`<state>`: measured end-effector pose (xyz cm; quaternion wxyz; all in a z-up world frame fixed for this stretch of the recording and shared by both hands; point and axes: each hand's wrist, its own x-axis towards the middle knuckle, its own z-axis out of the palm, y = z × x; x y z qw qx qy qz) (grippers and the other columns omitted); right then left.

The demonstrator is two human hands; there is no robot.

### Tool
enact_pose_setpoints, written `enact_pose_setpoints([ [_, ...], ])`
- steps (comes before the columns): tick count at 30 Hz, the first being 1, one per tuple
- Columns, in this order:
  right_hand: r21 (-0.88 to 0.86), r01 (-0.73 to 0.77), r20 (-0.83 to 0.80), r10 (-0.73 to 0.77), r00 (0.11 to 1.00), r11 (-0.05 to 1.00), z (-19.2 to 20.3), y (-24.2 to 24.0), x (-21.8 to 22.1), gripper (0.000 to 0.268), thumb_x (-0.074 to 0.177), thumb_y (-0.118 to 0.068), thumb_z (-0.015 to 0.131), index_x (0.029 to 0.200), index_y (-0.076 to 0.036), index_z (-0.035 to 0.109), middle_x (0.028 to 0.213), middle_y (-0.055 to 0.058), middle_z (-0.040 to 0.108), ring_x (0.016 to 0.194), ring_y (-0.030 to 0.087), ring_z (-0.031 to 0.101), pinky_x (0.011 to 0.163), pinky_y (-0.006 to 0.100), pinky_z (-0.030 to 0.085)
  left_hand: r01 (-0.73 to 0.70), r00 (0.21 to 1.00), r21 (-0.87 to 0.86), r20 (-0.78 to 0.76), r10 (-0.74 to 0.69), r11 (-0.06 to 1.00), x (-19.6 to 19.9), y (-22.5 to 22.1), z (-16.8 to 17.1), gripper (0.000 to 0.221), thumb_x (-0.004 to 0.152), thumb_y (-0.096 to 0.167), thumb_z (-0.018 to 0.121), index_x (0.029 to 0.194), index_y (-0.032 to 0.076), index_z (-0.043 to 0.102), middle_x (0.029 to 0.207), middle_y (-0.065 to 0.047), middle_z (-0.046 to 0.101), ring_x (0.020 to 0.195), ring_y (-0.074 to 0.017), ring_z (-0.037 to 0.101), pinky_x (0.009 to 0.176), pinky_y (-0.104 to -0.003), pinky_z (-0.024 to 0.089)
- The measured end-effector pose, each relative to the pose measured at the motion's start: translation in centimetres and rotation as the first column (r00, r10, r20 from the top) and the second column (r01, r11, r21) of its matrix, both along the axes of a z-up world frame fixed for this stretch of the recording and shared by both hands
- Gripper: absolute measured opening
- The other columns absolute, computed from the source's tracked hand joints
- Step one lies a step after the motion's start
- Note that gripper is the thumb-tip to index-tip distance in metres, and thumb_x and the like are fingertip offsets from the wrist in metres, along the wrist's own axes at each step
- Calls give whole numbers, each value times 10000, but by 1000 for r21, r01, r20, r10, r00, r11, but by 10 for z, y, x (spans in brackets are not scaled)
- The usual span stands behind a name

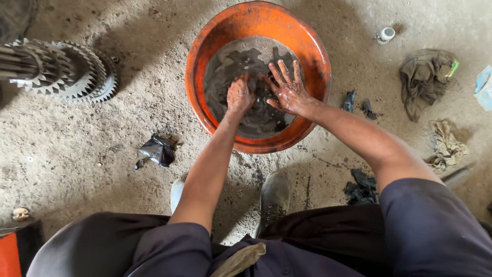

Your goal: The person squats and washes their hands in an orange basin filled with dark liquid, rubbing the hands together and wringing out a dark cloth repeatedly. The person then lifts the basin and moves it to the side.

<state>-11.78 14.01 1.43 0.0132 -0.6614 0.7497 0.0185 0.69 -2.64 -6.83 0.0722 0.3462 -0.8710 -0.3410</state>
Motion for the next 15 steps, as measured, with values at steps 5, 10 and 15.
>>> enact_pose_setpoints([
  [5, 255, 40, -102, -14, 995, 966, -4, -16, 5, 693, 965, -550, 457, 1524, -141, 470, 1665, 243, 191, 1552, 490, 84, 1152, 789, -16, 209, 838, -17, -513, -188, 978, 6, 13, 52, 423, 790, 29, 667, 1202, 123, 656, 1182, -189, 700, 1161, -396, 618, 1031, -485, 486],
  [10, 324, -21, -356, 142, 924, 946, -2, -31, 20, 679, 963, -451, 521, 1523, -67, 526, 1630, 274, 277, 1541, 527, 135, 1203, 755, 11, 234, 662, -47, -724, -195, 971, 10, 38, 73, 495, 816, -76, 602, 1299, 32, 600, 1318, -301, 560, 1245, -484, 519, 1076, -485, 433],
  [15, 300, -10, -277, 97, 956, 954, -1, -25, 18, 755, 877, -473, 531, 1523, -89, 463, 1647, 314, 219, 1530, 498, 114, 1204, 664, 33, 340, 669, 139, -730, -136, 930, 21, 60, 83, 438, 830, -99, 559, 1192, 98, 706, 1202, -167, 698, 1226, -365, 648, 1120, -423, 488],
])
